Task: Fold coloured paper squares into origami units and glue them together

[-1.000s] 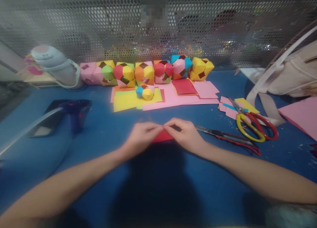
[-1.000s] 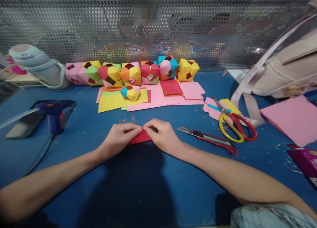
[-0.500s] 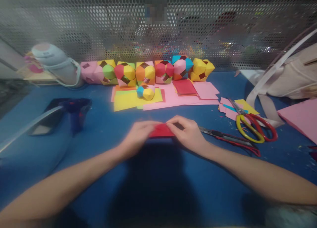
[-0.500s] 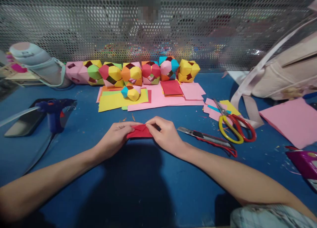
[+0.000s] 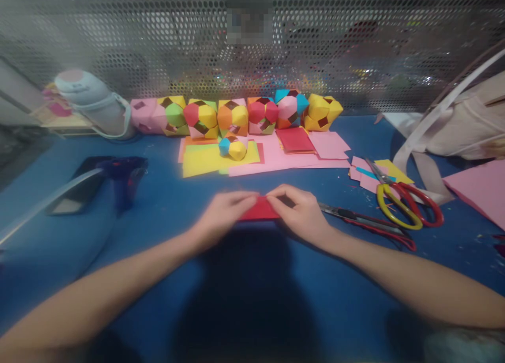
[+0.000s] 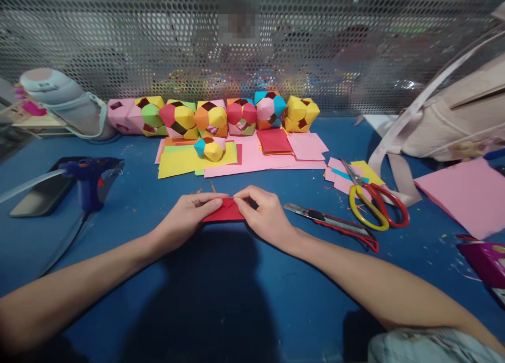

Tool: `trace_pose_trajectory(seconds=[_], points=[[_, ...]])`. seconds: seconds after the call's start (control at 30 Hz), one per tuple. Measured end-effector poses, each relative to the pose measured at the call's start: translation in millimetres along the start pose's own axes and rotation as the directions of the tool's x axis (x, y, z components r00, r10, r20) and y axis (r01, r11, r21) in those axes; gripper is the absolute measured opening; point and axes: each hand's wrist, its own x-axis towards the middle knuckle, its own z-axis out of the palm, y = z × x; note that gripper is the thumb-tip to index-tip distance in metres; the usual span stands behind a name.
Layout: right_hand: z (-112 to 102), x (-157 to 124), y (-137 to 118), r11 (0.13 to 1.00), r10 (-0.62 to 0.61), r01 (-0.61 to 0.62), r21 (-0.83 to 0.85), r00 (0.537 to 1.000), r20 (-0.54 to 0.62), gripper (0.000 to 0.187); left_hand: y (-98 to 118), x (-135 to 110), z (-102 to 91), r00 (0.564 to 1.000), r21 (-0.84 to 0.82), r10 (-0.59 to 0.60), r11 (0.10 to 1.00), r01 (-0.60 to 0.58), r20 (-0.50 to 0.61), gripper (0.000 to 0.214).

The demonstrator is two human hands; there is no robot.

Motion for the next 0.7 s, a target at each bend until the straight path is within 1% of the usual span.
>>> trace_pose_trajectory(seconds=[0.13,0.4,0.5,0.57,0.63,0.7], points=[[0,0,0,1.000,0.007,-0.007,0.011,1.000,0.007,0.011,4,2,-2.6,1.000,0.060,-0.001,0.998,-0.001,0.024,0.030],[-1,1,1,1.000,0.013,-0.013,-0.002,1.000,0.003,0.012,8,2,-7.5,0.997,0.098,0.021,0.995,-0.028,0.076,0.031],[-1,1,1,0.999,-0.025,0.025,-0.027,1.000,0.010,0.012,11,2,-7.1,0.997,0.187,0.037,0.981,-0.048,0.065,0.033],[0,-1,0,0.997,-0.069,0.070,-0.039,0.997,0.029,0.013,11,2,-5.9,0.993,0.245,0.078,0.965,-0.097,0.085,0.030],[0,-2,0,0.991,-0.124,0.126,-0.049,0.991,0.046,0.015,9,2,-4.8,0.984,0.273,0.133,0.949,-0.160,0.115,0.025],[0,-3,-1,0.982,-0.176,0.179,-0.062,0.983,0.053,0.016,5,3,-4.4,0.975,0.297,0.186,0.931,-0.214,0.120,0.024]])
